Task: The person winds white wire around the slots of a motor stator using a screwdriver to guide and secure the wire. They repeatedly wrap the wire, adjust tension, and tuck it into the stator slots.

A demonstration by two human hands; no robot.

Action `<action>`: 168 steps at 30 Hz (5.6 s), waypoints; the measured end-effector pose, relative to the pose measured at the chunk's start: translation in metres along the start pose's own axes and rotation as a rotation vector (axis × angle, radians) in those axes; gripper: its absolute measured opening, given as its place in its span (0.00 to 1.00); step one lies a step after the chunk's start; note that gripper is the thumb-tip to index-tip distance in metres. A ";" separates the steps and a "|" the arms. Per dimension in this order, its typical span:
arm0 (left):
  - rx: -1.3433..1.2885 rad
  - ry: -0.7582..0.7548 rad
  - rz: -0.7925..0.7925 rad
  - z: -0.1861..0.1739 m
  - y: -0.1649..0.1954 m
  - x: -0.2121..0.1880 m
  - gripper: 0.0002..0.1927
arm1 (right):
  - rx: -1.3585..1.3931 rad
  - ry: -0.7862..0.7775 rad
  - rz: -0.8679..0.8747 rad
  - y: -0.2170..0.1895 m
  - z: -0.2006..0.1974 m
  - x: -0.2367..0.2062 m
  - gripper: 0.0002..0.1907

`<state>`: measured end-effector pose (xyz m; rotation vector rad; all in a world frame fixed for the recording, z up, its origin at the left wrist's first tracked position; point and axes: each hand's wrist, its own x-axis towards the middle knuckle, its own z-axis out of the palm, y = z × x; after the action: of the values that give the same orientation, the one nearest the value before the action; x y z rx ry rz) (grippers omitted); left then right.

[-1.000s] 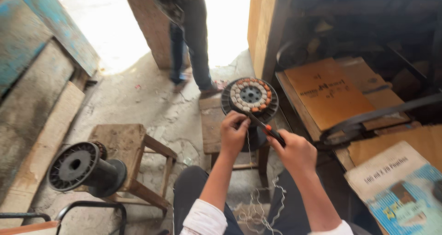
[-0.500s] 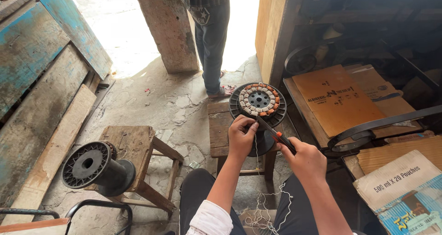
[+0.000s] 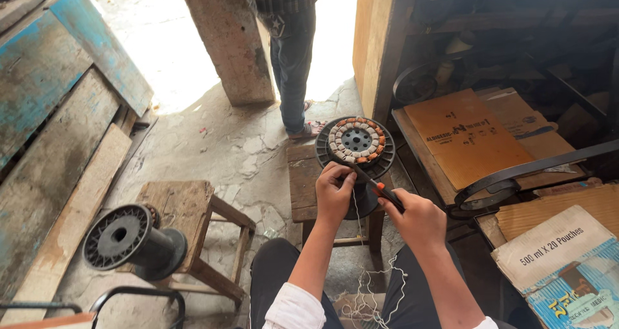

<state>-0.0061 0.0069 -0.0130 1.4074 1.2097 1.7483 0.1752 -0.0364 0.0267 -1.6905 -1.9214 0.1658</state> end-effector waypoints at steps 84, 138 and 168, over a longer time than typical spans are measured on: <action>0.030 0.015 0.051 0.002 0.002 0.004 0.04 | -0.127 0.019 0.060 -0.014 -0.009 -0.003 0.18; -0.036 -0.009 0.024 -0.001 0.002 -0.001 0.03 | -0.148 -0.054 0.065 -0.014 -0.009 -0.004 0.21; 0.040 -0.019 0.068 -0.004 0.003 0.002 0.03 | -0.037 -0.022 0.078 -0.009 -0.007 -0.014 0.18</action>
<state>-0.0101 0.0061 -0.0098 1.5008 1.2055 1.7607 0.1714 -0.0527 0.0315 -1.7962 -1.8868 0.1803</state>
